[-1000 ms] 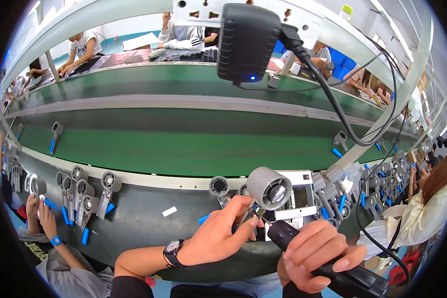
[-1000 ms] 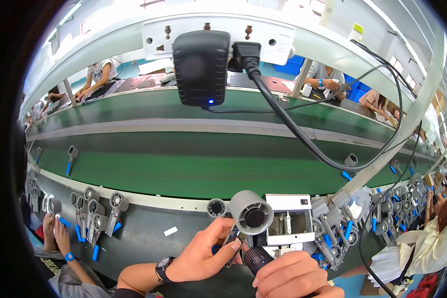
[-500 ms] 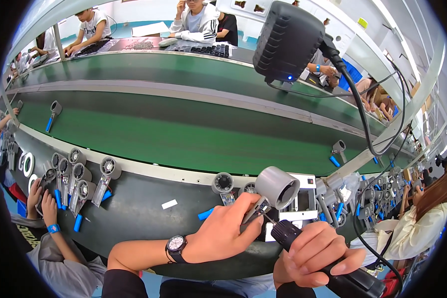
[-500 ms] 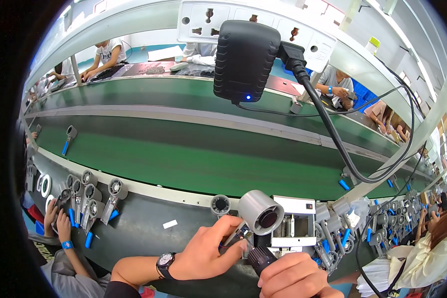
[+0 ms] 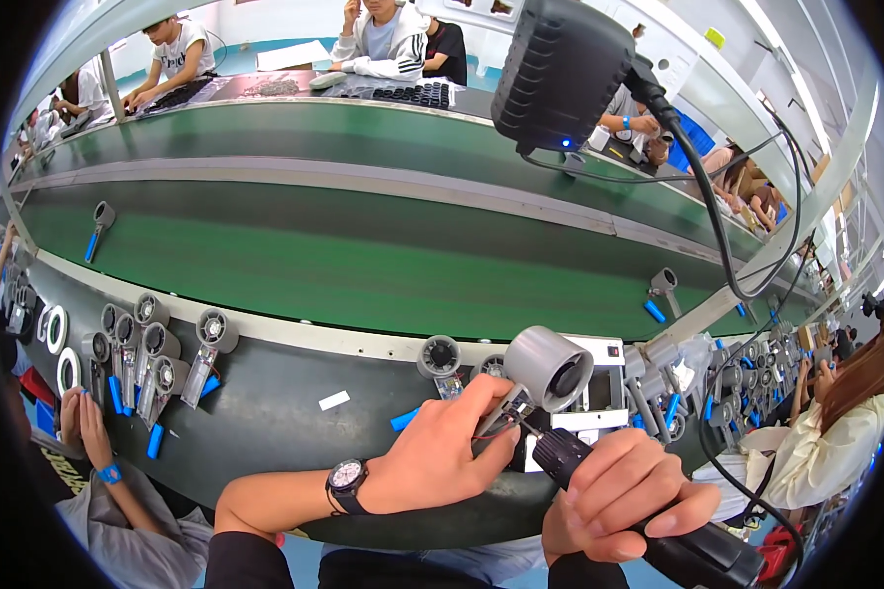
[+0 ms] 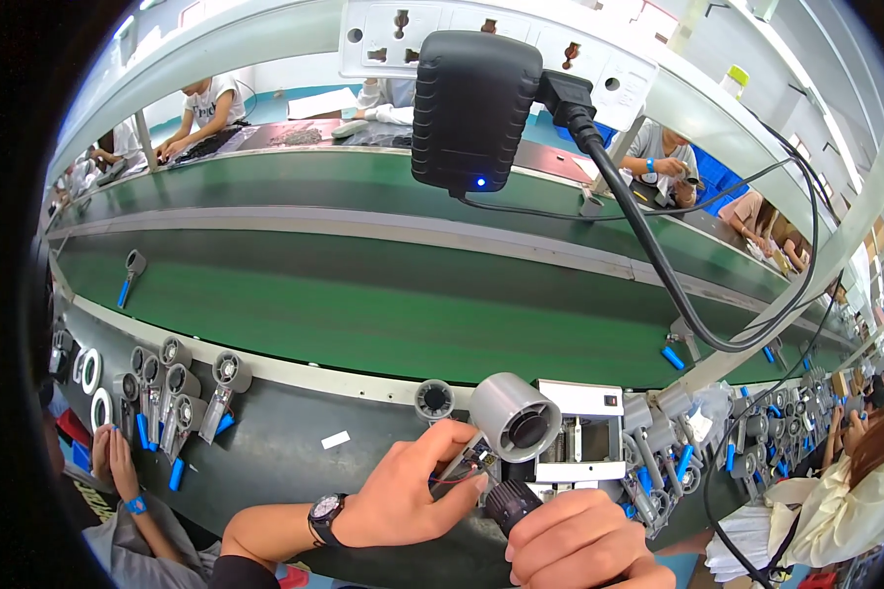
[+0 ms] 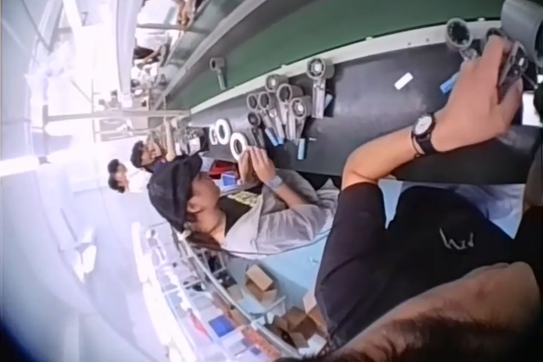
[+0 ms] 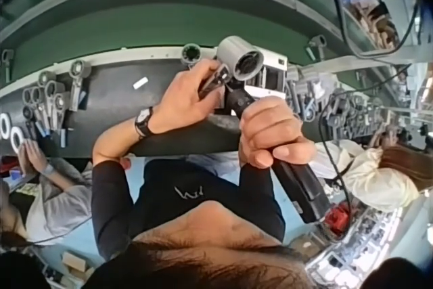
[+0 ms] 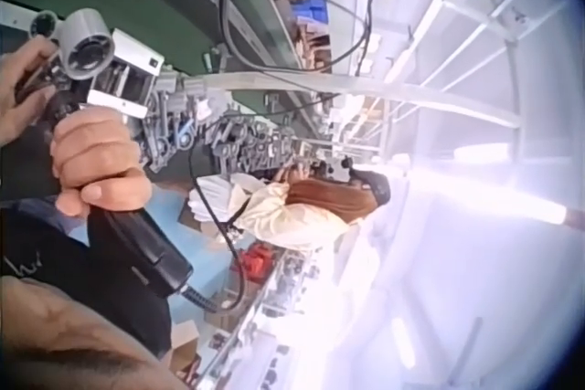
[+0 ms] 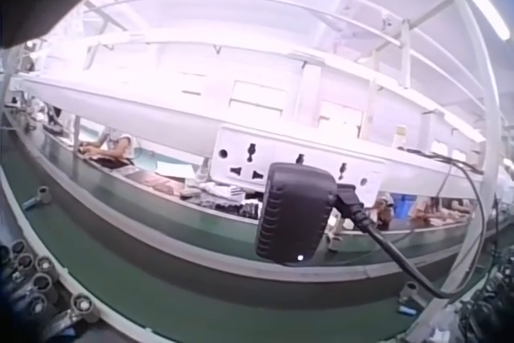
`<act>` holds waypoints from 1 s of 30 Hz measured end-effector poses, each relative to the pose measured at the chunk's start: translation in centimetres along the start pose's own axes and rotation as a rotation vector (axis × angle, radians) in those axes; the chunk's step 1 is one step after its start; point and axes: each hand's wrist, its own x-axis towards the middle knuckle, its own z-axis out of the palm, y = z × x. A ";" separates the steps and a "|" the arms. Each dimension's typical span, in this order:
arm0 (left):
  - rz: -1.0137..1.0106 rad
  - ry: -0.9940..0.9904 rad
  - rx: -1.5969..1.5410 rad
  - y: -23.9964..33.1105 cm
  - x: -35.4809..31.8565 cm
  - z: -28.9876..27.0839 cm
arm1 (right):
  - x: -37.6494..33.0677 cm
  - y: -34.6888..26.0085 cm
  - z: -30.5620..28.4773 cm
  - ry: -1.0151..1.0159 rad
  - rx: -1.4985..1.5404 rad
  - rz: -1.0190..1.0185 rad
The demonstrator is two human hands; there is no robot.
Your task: The person assembles electronic components by securing metal parts to a metal housing with screws using an electric screwdriver.
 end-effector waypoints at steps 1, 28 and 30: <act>-0.010 -0.013 -0.003 0.0 0.1 0.0 | 0.1 0.0 -0.3 -0.017 0.022 0.028; -0.140 0.070 -0.396 -3.9 3.0 -1.3 | 2.0 -1.5 -1.5 0.292 0.062 0.130; -0.150 0.152 -0.289 -7.0 6.3 -3.4 | 2.3 -1.8 -2.6 0.357 0.075 0.168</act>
